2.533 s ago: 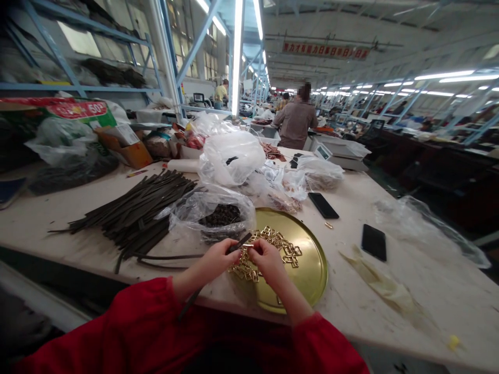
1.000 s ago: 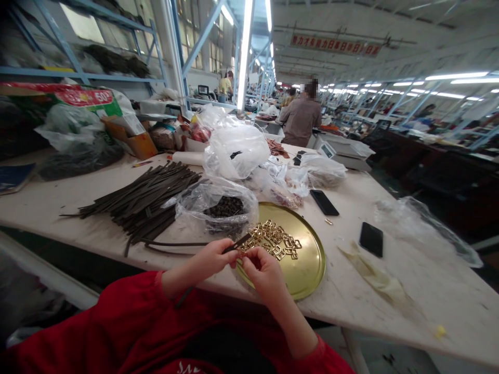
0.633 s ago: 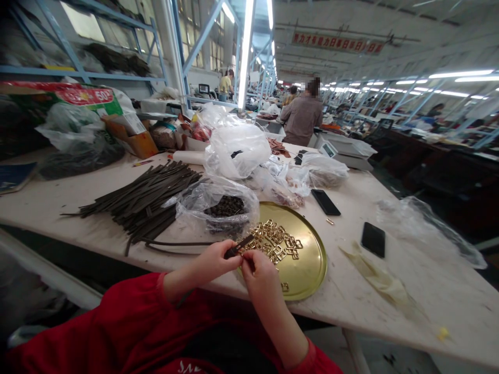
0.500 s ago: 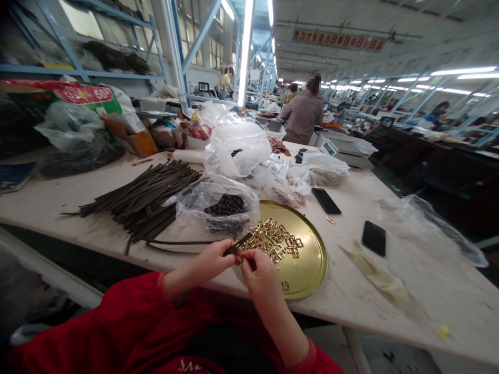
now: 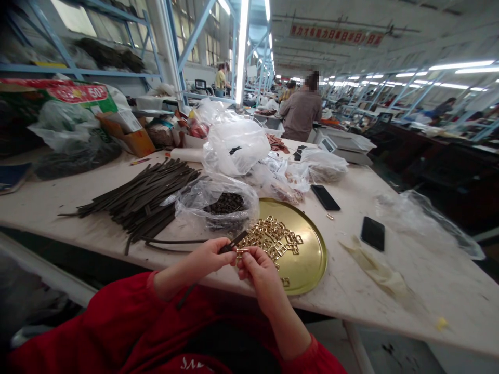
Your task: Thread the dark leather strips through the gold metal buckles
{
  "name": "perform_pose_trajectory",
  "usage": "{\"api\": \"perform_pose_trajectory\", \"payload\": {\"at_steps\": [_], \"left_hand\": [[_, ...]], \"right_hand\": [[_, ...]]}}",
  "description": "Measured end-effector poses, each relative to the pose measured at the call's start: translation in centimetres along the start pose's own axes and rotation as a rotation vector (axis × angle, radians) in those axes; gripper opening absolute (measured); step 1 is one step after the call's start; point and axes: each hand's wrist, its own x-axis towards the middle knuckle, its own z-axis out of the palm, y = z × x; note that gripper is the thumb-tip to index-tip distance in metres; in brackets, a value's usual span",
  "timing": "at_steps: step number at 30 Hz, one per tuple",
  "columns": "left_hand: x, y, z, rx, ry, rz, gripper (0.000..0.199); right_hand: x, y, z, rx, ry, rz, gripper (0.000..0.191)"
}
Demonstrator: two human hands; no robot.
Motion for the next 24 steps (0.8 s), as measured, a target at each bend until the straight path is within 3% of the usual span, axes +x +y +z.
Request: {"api": "perform_pose_trajectory", "payload": {"at_steps": [10,18,24], "left_hand": [[-0.3,0.2,0.5,0.222,0.089,0.053,0.015],[-0.4,-0.1,0.4,0.172,0.099,0.043,0.014],[-0.6,0.1,0.1,0.169,0.078,0.037,0.018]], "right_hand": [[0.3,0.7,0.6,0.114,0.012,0.004,0.023],[-0.1,1.0,1.4,0.280,0.005,0.034,0.018],[-0.5,1.3,1.3,0.240,-0.005,0.039,0.017]]}}
